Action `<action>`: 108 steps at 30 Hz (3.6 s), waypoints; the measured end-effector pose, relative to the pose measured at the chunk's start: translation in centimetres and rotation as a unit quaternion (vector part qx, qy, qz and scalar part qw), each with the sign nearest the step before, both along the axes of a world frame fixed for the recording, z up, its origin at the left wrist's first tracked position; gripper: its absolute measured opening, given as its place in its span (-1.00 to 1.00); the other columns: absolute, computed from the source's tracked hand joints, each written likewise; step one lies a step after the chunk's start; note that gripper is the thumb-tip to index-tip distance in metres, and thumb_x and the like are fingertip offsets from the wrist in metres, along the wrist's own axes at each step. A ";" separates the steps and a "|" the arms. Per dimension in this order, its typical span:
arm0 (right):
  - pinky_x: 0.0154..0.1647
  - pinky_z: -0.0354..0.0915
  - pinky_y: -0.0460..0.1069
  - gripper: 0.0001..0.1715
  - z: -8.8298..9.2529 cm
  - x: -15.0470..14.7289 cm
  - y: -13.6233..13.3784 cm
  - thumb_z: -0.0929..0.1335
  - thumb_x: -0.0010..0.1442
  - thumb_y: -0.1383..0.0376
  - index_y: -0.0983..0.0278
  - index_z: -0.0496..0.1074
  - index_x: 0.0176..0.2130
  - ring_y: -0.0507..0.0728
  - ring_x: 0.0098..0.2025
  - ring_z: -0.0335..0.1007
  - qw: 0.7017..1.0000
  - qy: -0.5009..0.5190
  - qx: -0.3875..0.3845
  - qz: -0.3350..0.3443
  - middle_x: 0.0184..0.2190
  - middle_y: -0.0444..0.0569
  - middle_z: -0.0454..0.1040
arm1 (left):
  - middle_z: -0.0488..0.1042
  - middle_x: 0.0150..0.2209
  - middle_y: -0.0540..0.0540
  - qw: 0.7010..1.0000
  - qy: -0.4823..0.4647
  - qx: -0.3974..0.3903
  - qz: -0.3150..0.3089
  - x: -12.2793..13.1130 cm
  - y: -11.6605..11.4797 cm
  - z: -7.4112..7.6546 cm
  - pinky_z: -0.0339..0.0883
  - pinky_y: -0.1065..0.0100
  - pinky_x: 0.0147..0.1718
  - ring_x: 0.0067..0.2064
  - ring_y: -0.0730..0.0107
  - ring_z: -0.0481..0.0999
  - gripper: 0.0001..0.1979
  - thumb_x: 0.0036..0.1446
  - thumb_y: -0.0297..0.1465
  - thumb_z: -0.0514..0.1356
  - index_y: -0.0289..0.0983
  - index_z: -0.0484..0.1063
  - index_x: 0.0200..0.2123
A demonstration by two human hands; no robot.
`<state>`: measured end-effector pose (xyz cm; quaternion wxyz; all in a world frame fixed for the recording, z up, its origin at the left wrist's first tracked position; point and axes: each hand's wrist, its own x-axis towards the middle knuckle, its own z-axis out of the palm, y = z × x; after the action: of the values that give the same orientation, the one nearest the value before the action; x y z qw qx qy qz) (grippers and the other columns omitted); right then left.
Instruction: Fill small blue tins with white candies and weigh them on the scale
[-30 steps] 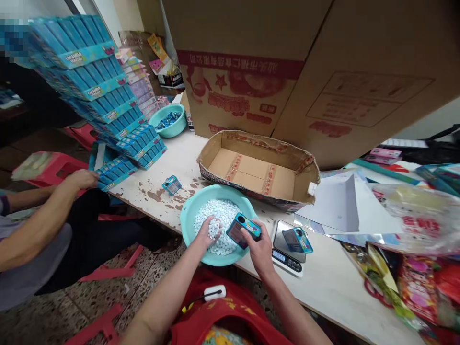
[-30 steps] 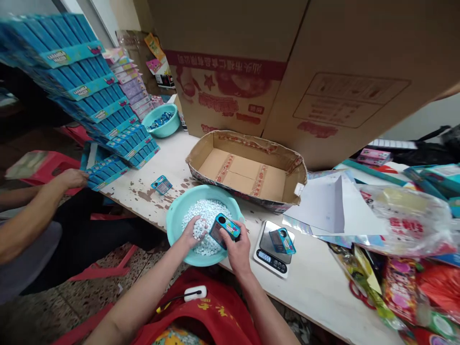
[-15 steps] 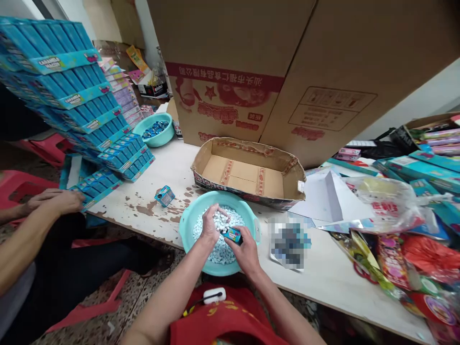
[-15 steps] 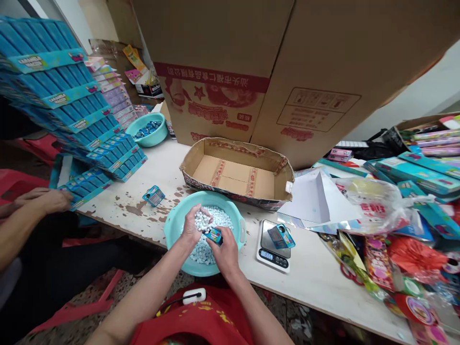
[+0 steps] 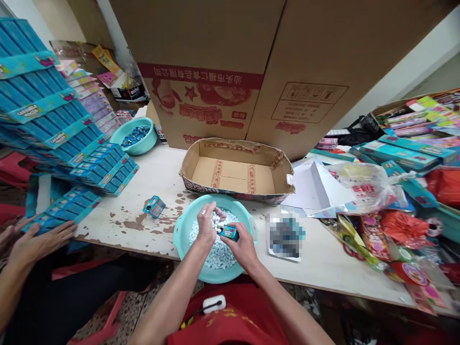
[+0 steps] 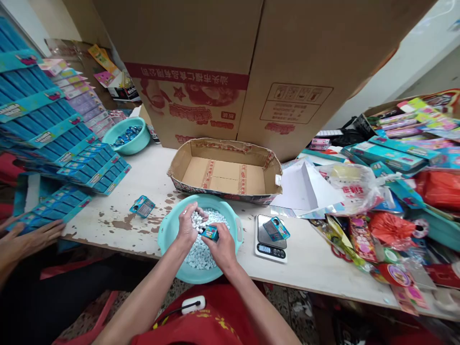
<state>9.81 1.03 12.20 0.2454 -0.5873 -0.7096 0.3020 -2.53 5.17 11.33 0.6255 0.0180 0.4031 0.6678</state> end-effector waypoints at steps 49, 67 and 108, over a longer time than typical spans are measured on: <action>-0.01 0.29 0.08 -0.59 1.9 5.6 1.4 0.49 0.00 0.17 0.22 0.43 -0.14 0.18 -0.08 0.38 0.986 0.148 -0.032 -0.064 -0.16 -0.02 0.44 | 0.32 -0.48 0.03 0.968 0.226 0.024 -0.110 0.0 0.1 -3.2 0.24 0.40 -0.48 -0.51 0.44 0.38 -0.75 0.05 -0.17 0.21 -0.24 0.33 -0.37; 0.00 0.31 0.07 -0.59 -4.2 4.6 1.3 0.43 0.09 0.17 0.24 0.32 -0.10 0.14 -0.08 0.36 0.954 0.192 0.048 -0.223 -0.15 0.00 0.39 | 0.47 -0.17 -0.25 0.427 0.664 0.207 -0.578 1.1 -5.8 -11.5 0.27 0.12 -0.21 -0.14 0.00 0.44 -0.72 0.13 -0.29 0.04 -0.24 0.47 -0.19; -0.11 0.30 0.05 -0.63 -1.2 2.1 1.5 0.50 -0.04 0.27 0.22 0.42 -0.19 0.19 -0.13 0.40 0.996 0.057 -0.025 -0.064 -0.23 -0.06 0.46 | 0.32 -0.53 0.04 0.993 0.119 0.007 -0.025 2.5 1.4 -0.3 0.31 0.42 -0.49 -0.49 0.47 0.40 -0.75 0.03 -0.26 0.27 -0.29 0.30 -0.49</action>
<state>11.92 2.50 10.97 0.2897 -0.6195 -0.6472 0.3367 -0.01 6.52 11.06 0.5897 0.1122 0.4693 0.6476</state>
